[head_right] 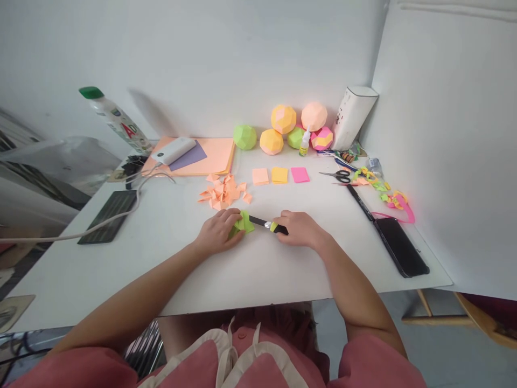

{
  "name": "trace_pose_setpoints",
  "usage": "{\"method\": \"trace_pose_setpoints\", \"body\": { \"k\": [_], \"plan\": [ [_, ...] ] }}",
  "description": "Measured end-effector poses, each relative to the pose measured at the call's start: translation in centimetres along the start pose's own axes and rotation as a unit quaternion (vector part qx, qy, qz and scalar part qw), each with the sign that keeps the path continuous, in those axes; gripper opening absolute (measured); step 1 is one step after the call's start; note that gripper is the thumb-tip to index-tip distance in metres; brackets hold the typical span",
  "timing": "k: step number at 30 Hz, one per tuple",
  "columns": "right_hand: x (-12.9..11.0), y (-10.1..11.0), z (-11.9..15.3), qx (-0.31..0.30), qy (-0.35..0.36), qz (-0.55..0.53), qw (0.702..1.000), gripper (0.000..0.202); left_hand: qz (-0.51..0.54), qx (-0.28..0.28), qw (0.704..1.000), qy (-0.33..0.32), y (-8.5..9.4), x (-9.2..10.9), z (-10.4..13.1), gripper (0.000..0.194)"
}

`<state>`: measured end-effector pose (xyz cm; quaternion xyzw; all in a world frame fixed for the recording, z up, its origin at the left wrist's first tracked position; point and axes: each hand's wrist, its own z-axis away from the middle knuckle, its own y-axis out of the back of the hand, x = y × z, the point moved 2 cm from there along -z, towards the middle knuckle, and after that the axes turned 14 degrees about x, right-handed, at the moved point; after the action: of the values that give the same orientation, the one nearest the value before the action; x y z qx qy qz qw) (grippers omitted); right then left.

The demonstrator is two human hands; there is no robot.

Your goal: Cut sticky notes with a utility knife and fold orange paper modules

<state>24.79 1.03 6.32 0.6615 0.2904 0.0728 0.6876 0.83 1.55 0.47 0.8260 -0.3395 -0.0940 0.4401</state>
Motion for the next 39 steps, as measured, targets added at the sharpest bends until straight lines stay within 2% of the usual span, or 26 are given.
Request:
{"method": "trace_pose_setpoints", "body": {
  "k": [9, 16, 24, 29, 34, 39],
  "plan": [
    [0.71, -0.07, 0.08, -0.043, -0.020, 0.011, 0.999, 0.037, -0.005, -0.006, 1.000, 0.008, -0.10, -0.08, 0.04, 0.024],
    [0.59, -0.31, 0.08, -0.036, 0.002, -0.015, 0.999, 0.037, -0.005, -0.011, 1.000, 0.004, -0.10, -0.12, 0.08, 0.026],
    [0.81, -0.41, -0.02, -0.029, -0.017, 0.022, 0.999, 0.039, -0.001, -0.014, 1.000, 0.007, -0.01, -0.13, 0.09, 0.027],
    [0.56, -0.29, 0.10, -0.036, -0.009, 0.010, 0.999, 0.037, -0.007, -0.010, 1.000, 0.003, 0.08, -0.06, -0.03, 0.026],
    [0.52, -0.33, 0.13, -0.019, -0.001, 0.001, 1.000, 0.038, -0.010, 0.006, 1.000, -0.010, -0.07, -0.19, 0.10, 0.026],
    [0.52, -0.23, 0.09, -0.008, -0.003, 0.001, 1.000, 0.038, -0.014, -0.002, 1.000, -0.006, -0.16, -0.25, 0.17, 0.026]
  ]
}}
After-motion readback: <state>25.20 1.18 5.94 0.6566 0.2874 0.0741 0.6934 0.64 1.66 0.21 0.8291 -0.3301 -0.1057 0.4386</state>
